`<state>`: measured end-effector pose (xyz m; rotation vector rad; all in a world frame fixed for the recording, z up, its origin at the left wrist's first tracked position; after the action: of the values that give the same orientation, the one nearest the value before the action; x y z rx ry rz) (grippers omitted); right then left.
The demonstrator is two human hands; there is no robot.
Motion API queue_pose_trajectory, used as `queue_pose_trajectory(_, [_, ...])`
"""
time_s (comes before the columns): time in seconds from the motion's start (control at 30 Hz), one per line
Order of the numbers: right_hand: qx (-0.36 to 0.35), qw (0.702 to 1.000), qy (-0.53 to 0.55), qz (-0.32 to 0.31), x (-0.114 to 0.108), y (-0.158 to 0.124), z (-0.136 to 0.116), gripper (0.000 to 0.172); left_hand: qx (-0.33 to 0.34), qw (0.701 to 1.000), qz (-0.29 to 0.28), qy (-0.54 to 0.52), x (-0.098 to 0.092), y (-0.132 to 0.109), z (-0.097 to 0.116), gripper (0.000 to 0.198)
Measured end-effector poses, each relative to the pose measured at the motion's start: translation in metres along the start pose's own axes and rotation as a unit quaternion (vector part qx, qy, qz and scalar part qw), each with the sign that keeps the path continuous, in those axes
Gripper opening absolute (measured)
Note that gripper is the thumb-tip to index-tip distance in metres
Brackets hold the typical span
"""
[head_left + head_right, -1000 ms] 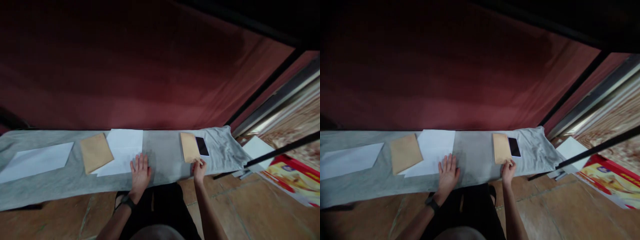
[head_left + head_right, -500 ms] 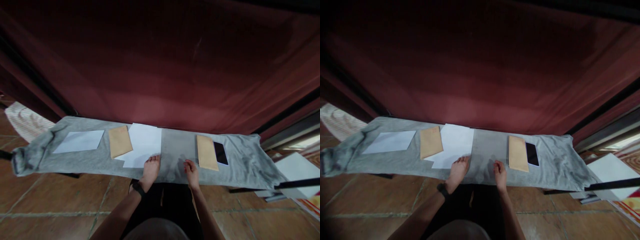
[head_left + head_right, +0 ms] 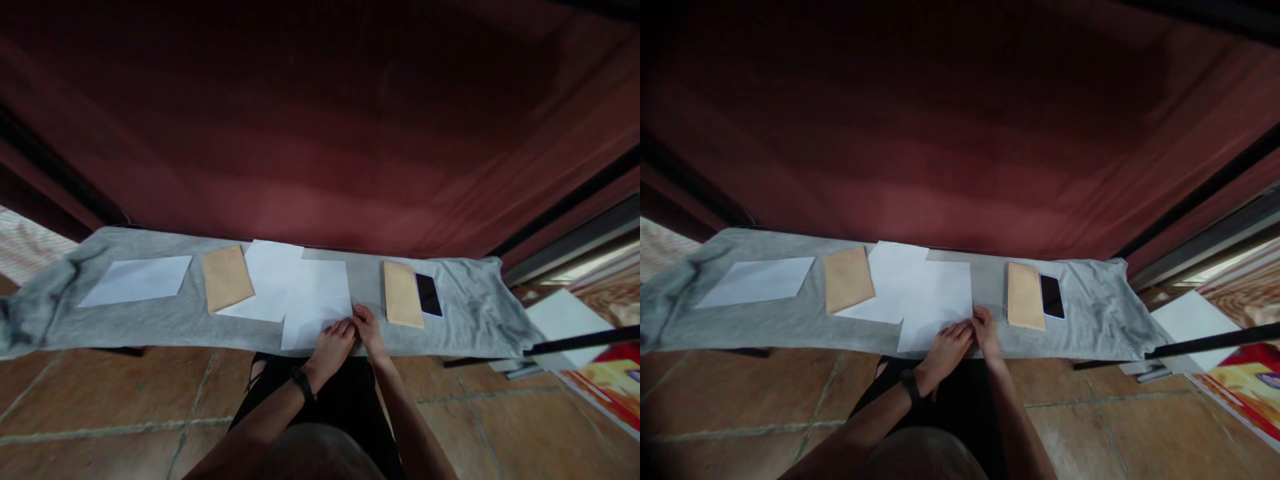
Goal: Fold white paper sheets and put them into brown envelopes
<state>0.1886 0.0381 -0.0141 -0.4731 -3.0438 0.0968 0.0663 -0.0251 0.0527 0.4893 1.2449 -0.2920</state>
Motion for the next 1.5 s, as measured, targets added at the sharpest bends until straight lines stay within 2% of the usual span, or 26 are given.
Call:
queue_pose_trajectory(0.2, [-0.025,0.999,-0.014,0.045,-0.014,0.002,-0.002,0.017,0.008,1.000,0.025,0.001,0.002,-0.013,-0.028,0.048])
queue_pose_trajectory(0.37, [-0.042,0.995,-0.058,0.066,-0.031,0.001,-0.007,0.014,0.002,1.000,0.008,0.009,0.008,-0.026,-0.048,0.047])
queue_pose_trajectory(0.47, [-0.076,0.989,-0.111,0.059,-0.030,-0.001,-0.019,0.020,-0.011,1.000,0.021,0.006,0.006,-0.022,-0.053,0.049])
queue_pose_trajectory(0.53, [-0.116,0.979,-0.160,0.040,-0.015,-0.001,-0.031,0.027,-0.027,0.999,0.041,0.006,0.002,-0.010,-0.058,0.049])
queue_pose_trajectory(0.63, [-0.144,0.976,-0.162,-0.037,0.028,0.004,-0.040,0.034,-0.049,0.997,0.056,0.015,0.001,0.022,-0.071,0.053])
queue_pose_trajectory(0.7, [-0.151,0.973,-0.146,-0.095,0.061,0.009,-0.041,0.038,-0.059,0.997,0.037,0.029,0.007,0.047,-0.083,0.054])
queue_pose_trajectory(0.77, [-0.174,0.960,-0.176,-0.131,0.089,0.015,-0.041,0.043,-0.068,0.997,0.001,0.046,0.016,0.068,-0.098,0.055])
queue_pose_trajectory(0.83, [-0.202,0.933,-0.255,-0.154,0.108,0.022,-0.039,0.047,-0.073,0.994,-0.034,0.066,0.025,0.084,-0.113,0.057])
queue_pose_trajectory(0.93, [-0.232,0.862,-0.417,-0.169,0.123,0.032,-0.031,0.049,-0.074,0.991,-0.060,0.095,0.033,0.096,-0.134,0.058])
queue_pose_trajectory(1.03, [-0.238,0.802,-0.525,-0.156,0.122,0.048,-0.024,0.049,-0.103,0.987,-0.045,0.112,0.035,0.102,-0.153,0.058])
queue_pose_trajectory(1.13, [-0.245,0.779,-0.561,-0.136,0.116,0.065,-0.023,0.050,-0.151,0.982,-0.012,0.117,0.032,0.106,-0.171,0.059])
queue_pose_trajectory(1.33, [-0.229,0.772,-0.588,-0.079,0.090,0.104,-0.026,0.052,-0.194,0.974,0.016,0.113,0.026,0.114,-0.192,0.062])
queue_pose_trajectory(1.5, [-0.209,0.782,-0.585,-0.052,0.077,0.117,-0.026,0.053,-0.205,0.972,0.024,0.109,0.020,0.113,-0.196,0.061])
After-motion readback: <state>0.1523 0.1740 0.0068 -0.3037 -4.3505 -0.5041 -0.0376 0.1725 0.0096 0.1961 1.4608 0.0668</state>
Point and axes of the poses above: each hand's wrist, its own y-axis towards the middle knuckle, its own x-axis out of the palm, z = x × y, the point moved 9 cm from there along y, towards the middle knuckle, and after that the axes turned 6 degrees about y, right-handed, at the moved point
